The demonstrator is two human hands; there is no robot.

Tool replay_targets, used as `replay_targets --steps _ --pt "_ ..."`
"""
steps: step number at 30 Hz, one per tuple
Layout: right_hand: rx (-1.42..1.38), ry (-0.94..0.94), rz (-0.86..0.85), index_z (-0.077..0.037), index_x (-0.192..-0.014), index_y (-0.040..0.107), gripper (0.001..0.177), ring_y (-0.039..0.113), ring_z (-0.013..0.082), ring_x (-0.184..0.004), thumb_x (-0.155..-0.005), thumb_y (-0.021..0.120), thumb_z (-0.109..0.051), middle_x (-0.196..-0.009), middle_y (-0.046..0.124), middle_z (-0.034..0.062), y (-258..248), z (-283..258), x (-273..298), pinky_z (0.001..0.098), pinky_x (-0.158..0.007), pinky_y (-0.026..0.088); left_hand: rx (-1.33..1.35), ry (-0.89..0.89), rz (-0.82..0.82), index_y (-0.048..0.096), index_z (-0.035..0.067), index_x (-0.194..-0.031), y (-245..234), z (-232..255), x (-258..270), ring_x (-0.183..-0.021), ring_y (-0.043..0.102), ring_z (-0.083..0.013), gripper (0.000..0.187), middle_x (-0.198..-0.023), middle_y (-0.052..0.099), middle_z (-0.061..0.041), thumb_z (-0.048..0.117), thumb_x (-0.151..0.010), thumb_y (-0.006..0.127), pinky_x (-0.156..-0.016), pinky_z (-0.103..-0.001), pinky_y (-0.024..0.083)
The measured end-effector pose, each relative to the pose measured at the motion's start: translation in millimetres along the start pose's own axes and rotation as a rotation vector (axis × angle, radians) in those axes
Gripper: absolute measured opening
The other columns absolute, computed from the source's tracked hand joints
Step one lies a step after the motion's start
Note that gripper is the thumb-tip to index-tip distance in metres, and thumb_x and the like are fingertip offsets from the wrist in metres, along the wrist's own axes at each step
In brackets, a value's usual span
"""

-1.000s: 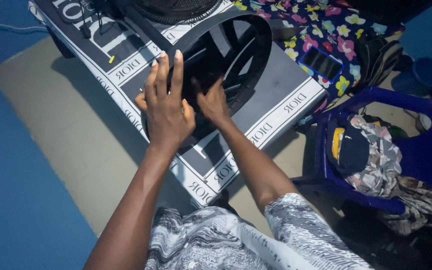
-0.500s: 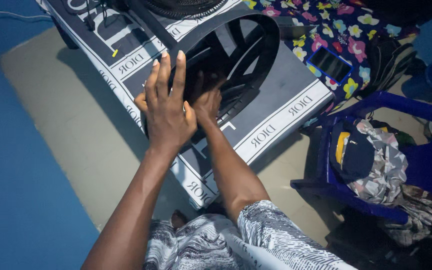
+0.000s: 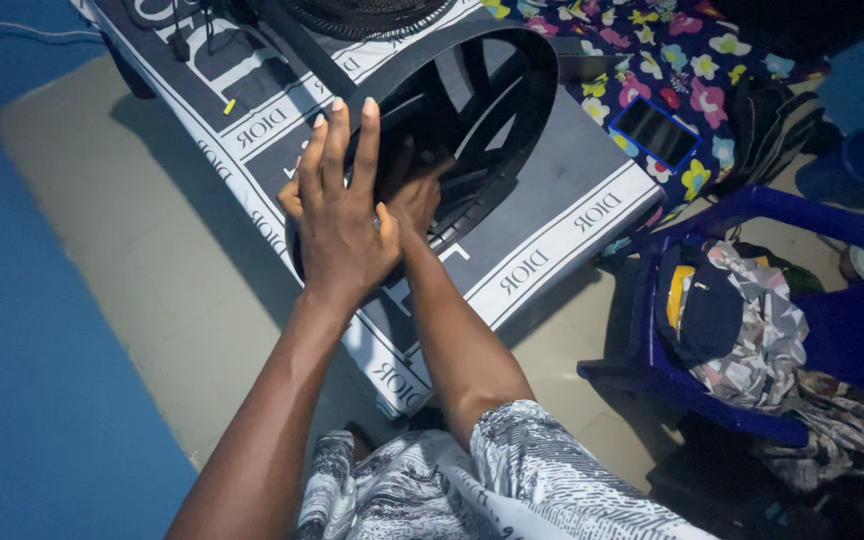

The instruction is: The person assembles an electric fan by hand on a table. They attach the central hub to the fan blade assembly, connect the motor housing to the stand, and then place the front grille over the blades.

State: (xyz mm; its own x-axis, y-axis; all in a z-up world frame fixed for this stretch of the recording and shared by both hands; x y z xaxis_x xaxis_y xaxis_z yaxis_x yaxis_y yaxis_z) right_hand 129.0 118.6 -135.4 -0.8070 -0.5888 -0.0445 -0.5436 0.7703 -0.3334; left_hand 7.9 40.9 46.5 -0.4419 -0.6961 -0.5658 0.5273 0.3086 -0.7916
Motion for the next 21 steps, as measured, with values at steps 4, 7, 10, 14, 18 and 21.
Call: replay_targets --steps 4,7,10,14,18,21 --pt "-0.033 -0.038 -0.006 0.01 -0.117 0.023 0.074 0.052 0.0465 -0.091 -0.081 0.041 -0.053 -0.098 0.054 0.0327 -7 -7 6 0.0472 -0.078 0.042 0.004 0.001 0.002 0.017 0.015 -0.141 -2 -4 2 -0.129 0.023 -0.0267 0.087 -0.142 0.021 -0.012 0.011 -0.065 0.06 -0.095 -0.043 0.024" --pt "-0.073 0.052 -0.008 0.012 -0.121 0.018 0.083 0.052 0.0454 -0.094 -0.079 0.04 -0.056 -0.102 0.053 0.0323 -8 -9 11 0.0455 -0.079 0.043 0.018 -0.008 -0.01 0.017 0.015 -0.141 -2 -6 4 -0.129 0.023 -0.0273 0.087 -0.142 0.021 -0.013 0.01 -0.065 0.059 -0.093 -0.043 0.024" --pt "-0.093 0.065 0.013 0.012 -0.121 0.017 0.085 0.052 0.0453 -0.095 -0.079 0.041 -0.057 -0.104 0.053 0.0322 -8 -14 14 0.0453 -0.08 0.042 0.007 -0.009 -0.011 0.017 0.015 -0.141 -2 -8 5 -0.129 0.023 -0.0276 0.087 -0.142 0.021 -0.013 0.01 -0.065 0.059 -0.092 -0.044 0.024" --pt "-0.086 0.178 0.002 0.007 -0.12 0.026 0.077 0.053 0.0456 -0.094 -0.081 0.038 -0.058 -0.1 0.055 0.0328 -1 -9 16 0.0467 -0.079 0.042 0.009 -0.02 -0.02 0.017 0.015 -0.141 -3 -9 7 -0.128 0.023 -0.0275 0.087 -0.142 0.021 -0.013 0.009 -0.064 0.059 -0.09 -0.044 0.024" --pt "0.159 -0.254 0.061 0.007 -0.128 0.021 0.078 0.052 0.0482 -0.087 -0.083 0.032 -0.055 -0.105 0.049 0.0367 -2 -33 20 0.0473 -0.075 0.042 0.023 -0.026 -0.014 0.017 0.016 -0.141 -5 -11 9 -0.129 0.023 -0.0267 0.088 -0.143 0.021 -0.011 0.009 -0.065 0.059 -0.093 -0.044 0.024" --pt "-0.09 0.21 0.066 0.008 -0.117 0.025 0.079 0.053 0.0464 -0.087 -0.078 0.035 -0.061 -0.092 0.055 0.0329 0 -10 19 0.0479 -0.076 0.042 0.041 -0.017 -0.014 0.017 0.016 -0.141 -5 -10 10 -0.13 0.023 -0.0264 0.087 -0.143 0.02 -0.011 0.009 -0.065 0.059 -0.093 -0.043 0.024"
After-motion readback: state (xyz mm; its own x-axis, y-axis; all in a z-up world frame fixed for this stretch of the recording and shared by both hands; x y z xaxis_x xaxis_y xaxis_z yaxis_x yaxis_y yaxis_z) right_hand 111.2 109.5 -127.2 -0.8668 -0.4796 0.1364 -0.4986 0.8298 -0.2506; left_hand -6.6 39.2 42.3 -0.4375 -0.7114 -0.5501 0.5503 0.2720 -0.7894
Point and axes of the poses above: each hand's wrist, its own x-axis away from the middle knuckle, its own y-axis out of the palm, z = x × y, the point moved 6 cm from there along -x, towards the middle knuckle
